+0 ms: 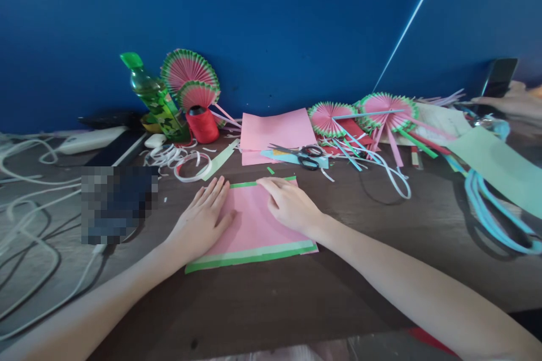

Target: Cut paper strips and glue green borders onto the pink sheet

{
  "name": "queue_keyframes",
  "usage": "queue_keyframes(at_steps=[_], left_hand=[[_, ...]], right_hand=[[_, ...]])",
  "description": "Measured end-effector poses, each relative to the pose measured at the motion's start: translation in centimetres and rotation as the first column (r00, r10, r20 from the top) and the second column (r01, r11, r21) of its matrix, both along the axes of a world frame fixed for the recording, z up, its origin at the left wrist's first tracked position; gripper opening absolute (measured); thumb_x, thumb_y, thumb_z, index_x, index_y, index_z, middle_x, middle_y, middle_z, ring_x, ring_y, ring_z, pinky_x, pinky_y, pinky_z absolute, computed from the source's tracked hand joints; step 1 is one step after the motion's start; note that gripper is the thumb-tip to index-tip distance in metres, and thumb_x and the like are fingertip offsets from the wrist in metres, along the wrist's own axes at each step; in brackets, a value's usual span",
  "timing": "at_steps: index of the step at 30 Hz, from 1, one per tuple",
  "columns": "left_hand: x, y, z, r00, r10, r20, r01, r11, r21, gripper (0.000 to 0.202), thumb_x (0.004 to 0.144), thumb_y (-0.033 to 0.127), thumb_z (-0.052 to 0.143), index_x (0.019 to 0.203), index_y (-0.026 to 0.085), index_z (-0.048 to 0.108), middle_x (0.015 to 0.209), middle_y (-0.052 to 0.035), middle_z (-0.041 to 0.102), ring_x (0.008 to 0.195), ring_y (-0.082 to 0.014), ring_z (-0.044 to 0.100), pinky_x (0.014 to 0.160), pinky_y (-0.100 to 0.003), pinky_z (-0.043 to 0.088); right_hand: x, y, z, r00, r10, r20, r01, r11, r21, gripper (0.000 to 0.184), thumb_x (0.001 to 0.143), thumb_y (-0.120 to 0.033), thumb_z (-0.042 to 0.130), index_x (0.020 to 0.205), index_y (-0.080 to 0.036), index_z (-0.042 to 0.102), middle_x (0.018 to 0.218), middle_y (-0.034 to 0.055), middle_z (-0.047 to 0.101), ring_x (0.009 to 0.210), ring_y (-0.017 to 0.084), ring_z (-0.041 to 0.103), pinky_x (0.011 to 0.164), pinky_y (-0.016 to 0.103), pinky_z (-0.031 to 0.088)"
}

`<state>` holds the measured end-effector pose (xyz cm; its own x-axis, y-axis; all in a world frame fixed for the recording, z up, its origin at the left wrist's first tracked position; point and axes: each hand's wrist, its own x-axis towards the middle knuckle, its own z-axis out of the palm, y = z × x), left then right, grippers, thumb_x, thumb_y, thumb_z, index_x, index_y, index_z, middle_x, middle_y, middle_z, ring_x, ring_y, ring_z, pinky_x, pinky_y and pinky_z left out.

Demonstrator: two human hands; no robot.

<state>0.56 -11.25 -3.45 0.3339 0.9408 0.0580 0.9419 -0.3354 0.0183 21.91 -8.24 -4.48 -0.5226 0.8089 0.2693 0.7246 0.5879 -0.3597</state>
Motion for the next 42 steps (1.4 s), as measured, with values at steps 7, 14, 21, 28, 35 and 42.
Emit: queue_keyframes(at_steps=[7,14,21,28,35,42], left_hand=[[0.0,0.1,-0.1,1.0,-0.008,0.01,0.008,1.0,0.028,0.062,0.089,0.042,0.03,0.137,0.004,0.032,0.145,-0.0163,0.028,0.136,-0.0262,0.023,0.109,-0.045,0.026],[0.1,-0.1,0.0,1.0,0.005,0.0,-0.005,1.0,0.01,0.062,0.088,0.041,0.031,0.137,0.002,0.032,0.146,-0.0169,0.027,0.136,-0.0262,0.022,0.11,-0.043,0.023],[0.0,0.0,-0.2,1.0,0.0,0.004,0.0,0.999,0.032,0.062,0.088,0.041,0.031,0.137,0.003,0.033,0.145,-0.0172,0.027,0.136,-0.0268,0.023,0.11,-0.044,0.025],[-0.1,0.1,-0.2,1.0,-0.004,-0.002,0.004,1.0,0.02,0.063,0.088,0.043,0.03,0.137,0.002,0.032,0.146,-0.0168,0.026,0.136,-0.0259,0.023,0.11,-0.042,0.025],[-0.5,0.4,-0.5,0.999,-0.028,0.029,0.027,0.999,0.047,0.062,0.088,0.043,0.03,0.138,0.005,0.032,0.145,-0.0161,0.029,0.136,-0.0243,0.023,0.11,-0.043,0.025],[-0.7,0.9,-0.1,0.999,-0.021,0.043,0.02,1.0,0.011,0.066,0.087,0.045,0.032,0.137,0.003,0.032,0.146,-0.0159,0.028,0.136,-0.0251,0.022,0.11,-0.042,0.024]], right_hand=[[0.2,-0.1,0.0,1.0,0.015,-0.006,-0.015,1.0,-0.001,0.05,0.082,-0.01,0.035,0.131,-0.016,0.043,0.131,0.0093,0.052,0.121,0.019,0.048,0.097,0.038,0.046],[0.2,-0.3,-0.2,0.97,-0.239,0.045,0.225,0.952,0.208,0.037,0.082,-0.014,0.04,0.113,-0.011,0.06,0.118,0.0127,0.062,0.105,0.022,0.061,0.082,0.034,0.054],[0.4,0.0,-0.1,0.952,-0.284,0.116,0.251,0.938,0.238,0.033,0.083,-0.015,0.041,0.107,-0.017,0.064,0.113,0.0085,0.065,0.089,0.021,0.068,0.068,0.031,0.056],[1.0,0.4,-0.3,0.962,-0.272,0.039,0.25,0.926,0.282,0.031,0.082,-0.013,0.042,0.101,-0.016,0.067,0.108,0.0081,0.068,0.093,0.02,0.067,0.071,0.029,0.056],[1.1,0.7,-0.4,0.973,-0.231,0.002,0.223,0.939,0.262,0.032,0.083,-0.012,0.041,0.106,-0.014,0.064,0.11,0.0089,0.067,0.104,0.021,0.062,0.078,0.032,0.056],[1.2,1.0,-0.5,0.971,-0.237,-0.029,0.237,0.942,0.239,0.027,0.084,-0.014,0.044,0.102,-0.015,0.065,0.11,0.0089,0.067,0.103,0.02,0.062,0.084,0.033,0.053]])
